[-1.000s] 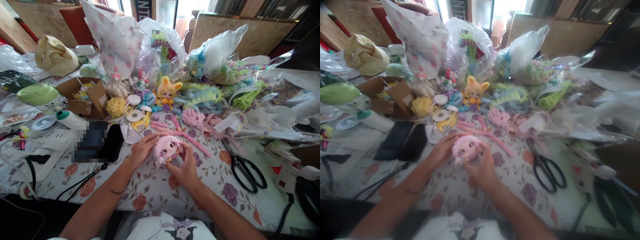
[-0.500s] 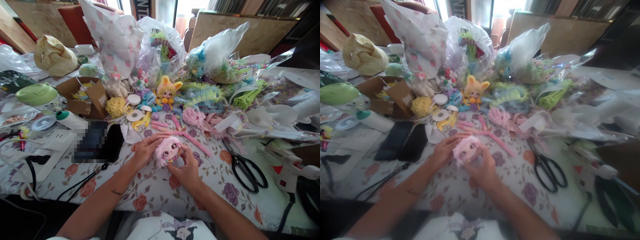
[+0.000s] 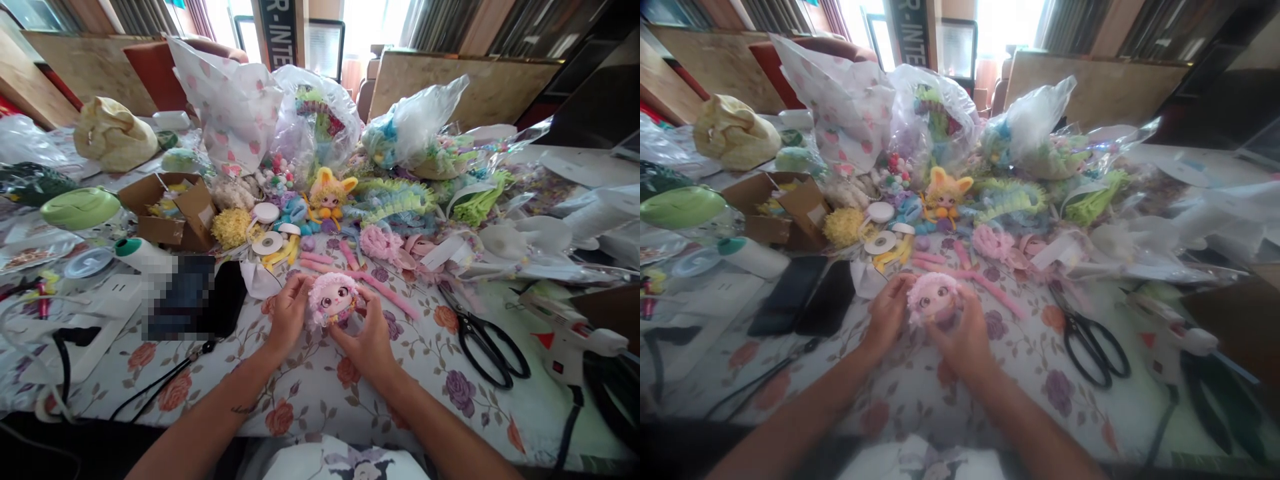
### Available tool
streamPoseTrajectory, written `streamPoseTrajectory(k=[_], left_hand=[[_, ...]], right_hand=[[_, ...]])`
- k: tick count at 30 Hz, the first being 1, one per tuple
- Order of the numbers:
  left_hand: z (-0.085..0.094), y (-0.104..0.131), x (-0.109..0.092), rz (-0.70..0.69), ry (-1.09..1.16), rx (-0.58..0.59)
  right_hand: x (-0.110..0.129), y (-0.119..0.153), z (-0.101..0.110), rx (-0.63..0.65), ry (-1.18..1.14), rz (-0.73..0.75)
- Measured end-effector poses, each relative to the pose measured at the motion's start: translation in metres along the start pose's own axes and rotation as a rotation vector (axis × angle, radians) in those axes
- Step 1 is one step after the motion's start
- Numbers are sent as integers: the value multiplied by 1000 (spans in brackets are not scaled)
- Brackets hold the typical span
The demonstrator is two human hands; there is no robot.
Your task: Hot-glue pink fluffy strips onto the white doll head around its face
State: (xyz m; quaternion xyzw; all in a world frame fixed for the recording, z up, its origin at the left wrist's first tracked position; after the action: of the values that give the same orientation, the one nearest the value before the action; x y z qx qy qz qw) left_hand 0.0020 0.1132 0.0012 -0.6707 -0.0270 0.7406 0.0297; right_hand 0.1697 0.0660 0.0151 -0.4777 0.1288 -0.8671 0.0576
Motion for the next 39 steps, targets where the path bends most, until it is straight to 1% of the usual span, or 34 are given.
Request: streamPoseTrajectory(k=[4,6,8,10,12,14,17,18,20,23,25,28,31,39], left_hand=[[-1,13,-31,-235,-194,-35],[-4,18,-39,-285,-325,-39],[-7,20,-41,-291,-414,-27],[-7,18,-39,-271,-410,-16],[-5,15,-35,-242,-373,-1],[-4,13,-33,-234,-355,16],[-9,12,-35,-298,-355,68],[-13,13,-36,-322,-346,105],[-24,14,-33,-330,-313,222],[-39,15,-23,-250,-273,415],[-43,15,-17,-202,-258,475],[-42,14,-15,-194,-248,478],[-45,16,-16,-244,-258,470],[-45,23,-9,-267,-253,420]], right_hand=[[0,-2,0,-8,8,-3],[4,-2,3,-36,25,24],[9,-3,7,-53,26,69],[10,-5,9,-31,-15,92],[6,-10,11,20,-89,93],[0,-15,7,117,-150,87],[-3,-19,-5,274,-146,110],[-4,-19,-8,303,-130,122],[-2,-18,-11,324,-112,152],[2,-15,-12,345,-127,199],[4,-14,-12,345,-131,225],[2,-13,-13,354,-127,239],[1,-13,-17,374,-135,223],[8,-12,-19,403,-155,214]])
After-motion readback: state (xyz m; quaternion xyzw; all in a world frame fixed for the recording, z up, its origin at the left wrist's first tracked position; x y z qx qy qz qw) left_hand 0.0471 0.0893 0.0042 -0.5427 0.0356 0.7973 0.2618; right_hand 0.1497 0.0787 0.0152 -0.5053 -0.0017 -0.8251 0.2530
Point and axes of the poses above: each hand's wrist, its own y-axis away from the middle knuckle, its own z-axis out of the back of the hand, x = y × z, the point moved 10 cm from there along -y, towards the middle knuckle, and after that the axes turned 5 degrees about x, right-handed, at the moved point
